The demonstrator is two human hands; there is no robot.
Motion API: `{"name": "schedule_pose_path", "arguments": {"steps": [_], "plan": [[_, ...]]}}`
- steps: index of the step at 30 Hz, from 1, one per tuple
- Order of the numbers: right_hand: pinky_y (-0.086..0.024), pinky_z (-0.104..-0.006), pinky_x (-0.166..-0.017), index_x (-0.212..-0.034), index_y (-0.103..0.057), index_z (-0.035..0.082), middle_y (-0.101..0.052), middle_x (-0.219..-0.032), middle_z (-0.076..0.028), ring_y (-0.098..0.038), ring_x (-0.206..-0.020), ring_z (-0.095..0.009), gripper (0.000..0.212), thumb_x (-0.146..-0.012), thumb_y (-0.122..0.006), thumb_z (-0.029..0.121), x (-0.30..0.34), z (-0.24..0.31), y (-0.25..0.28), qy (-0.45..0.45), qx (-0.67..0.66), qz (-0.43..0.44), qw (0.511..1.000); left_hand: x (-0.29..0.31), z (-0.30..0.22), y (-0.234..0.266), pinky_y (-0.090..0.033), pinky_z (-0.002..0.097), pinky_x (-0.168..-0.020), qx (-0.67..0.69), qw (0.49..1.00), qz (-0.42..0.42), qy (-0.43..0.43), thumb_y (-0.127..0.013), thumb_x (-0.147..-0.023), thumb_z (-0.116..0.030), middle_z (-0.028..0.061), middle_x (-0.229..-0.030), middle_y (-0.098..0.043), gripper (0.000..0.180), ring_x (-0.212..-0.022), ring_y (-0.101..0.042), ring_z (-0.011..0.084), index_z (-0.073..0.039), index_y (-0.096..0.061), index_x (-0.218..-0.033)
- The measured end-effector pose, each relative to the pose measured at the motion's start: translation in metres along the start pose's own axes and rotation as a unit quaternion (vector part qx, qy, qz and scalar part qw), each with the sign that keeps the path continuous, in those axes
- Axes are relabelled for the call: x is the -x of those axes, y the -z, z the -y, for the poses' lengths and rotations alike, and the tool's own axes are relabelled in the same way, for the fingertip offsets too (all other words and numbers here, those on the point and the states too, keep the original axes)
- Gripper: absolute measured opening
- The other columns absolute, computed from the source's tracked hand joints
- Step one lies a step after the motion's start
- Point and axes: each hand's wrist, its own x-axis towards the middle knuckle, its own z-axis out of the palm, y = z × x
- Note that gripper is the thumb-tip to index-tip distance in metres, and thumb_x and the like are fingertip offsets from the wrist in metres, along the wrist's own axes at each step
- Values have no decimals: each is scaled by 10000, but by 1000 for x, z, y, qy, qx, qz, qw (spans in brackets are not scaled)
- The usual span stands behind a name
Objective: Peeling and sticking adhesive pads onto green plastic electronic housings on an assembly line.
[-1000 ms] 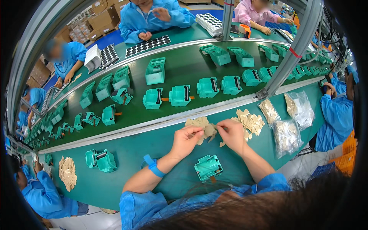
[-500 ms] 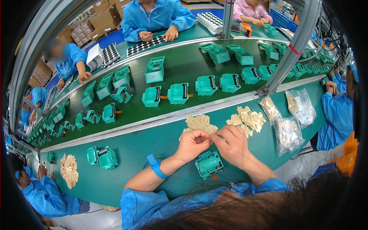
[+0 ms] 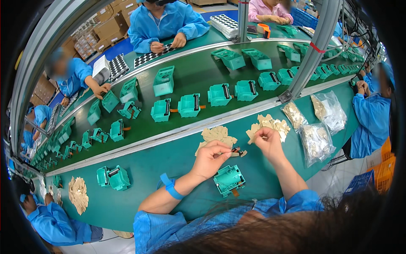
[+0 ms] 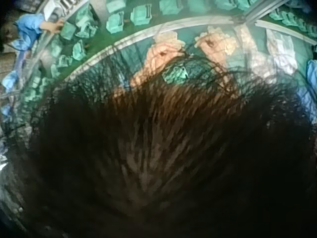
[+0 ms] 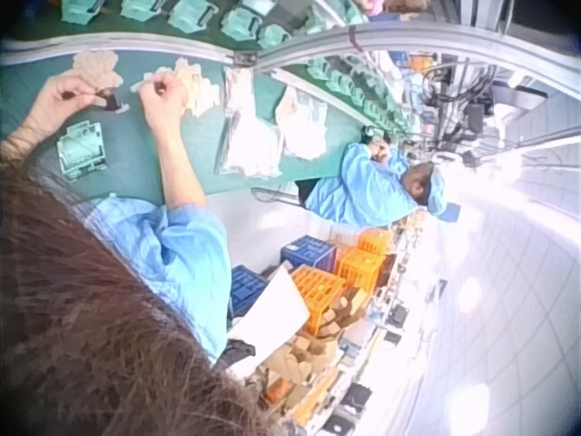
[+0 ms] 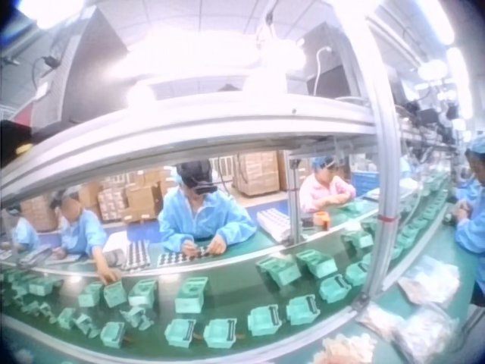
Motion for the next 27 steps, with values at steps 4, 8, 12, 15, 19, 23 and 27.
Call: {"name": "schedule_pose_path", "arguments": {"steps": [4,8,12,15,19,23,27], "plan": [[-478,-323,-561,-754,-617,31,-610,-693,-77,-596,-605,-230,55,-748,-584,-12,-2,-2,25,89,463,-27,882,-1,1,-3,-497,237,-624,99,989,18,110,-649,-816,-3,72,-849,-654,66,-722,-613,124,18,-664,-877],[-473,-362,-572,-860,-657,60,-591,-691,-59,-593,-632,-262,150,-729,-625,-6,3,4,0,307,329,-111,886,3,3,-10,-529,252,-667,196,973,-15,123,-629,-828,11,98,-840,-648,66,-759,-635,152,27,-635,-891],[-468,-302,-564,-926,-613,8,-597,-826,-72,-590,-686,-187,189,-739,-637,2,28,23,-23,103,140,115,978,6,6,-12,-547,277,-691,236,970,2,63,-608,-837,18,115,-851,-653,61,-791,-656,190,19,-611,-899],[-465,-305,-553,-862,-613,22,-597,-801,-58,-589,-659,-192,145,-726,-662,19,30,24,-30,177,189,40,965,3,-6,-15,-550,286,-695,225,965,-29,131,-589,-851,13,117,-853,-654,52,-778,-659,202,14,-612,-897],[-468,-308,-533,-794,-606,34,-585,-720,-58,-580,-608,-212,122,-703,-687,33,32,29,-37,327,289,-50,898,1,-6,-14,-549,302,-712,278,948,-24,153,-578,-857,5,108,-858,-650,52,-797,-649,198,8,-614,-895],[-475,-308,-512,-789,-608,41,-582,-733,-64,-582,-603,-225,152,-671,-702,27,32,23,-38,369,289,-25,883,3,-6,-14,-533,288,-775,405,898,-19,170,-629,-807,29,83,-894,-629,98,-870,-626,180,10,-636,-902],[-476,-319,-502,-789,-619,40,-578,-712,-73,-583,-589,-230,158,-653,-688,2,33,20,-39,389,248,-12,887,-2,-7,-11,-497,265,-738,388,910,12,146,-655,-743,80,51,-872,-582,102,-850,-585,158,-4,-667,-799]]}}
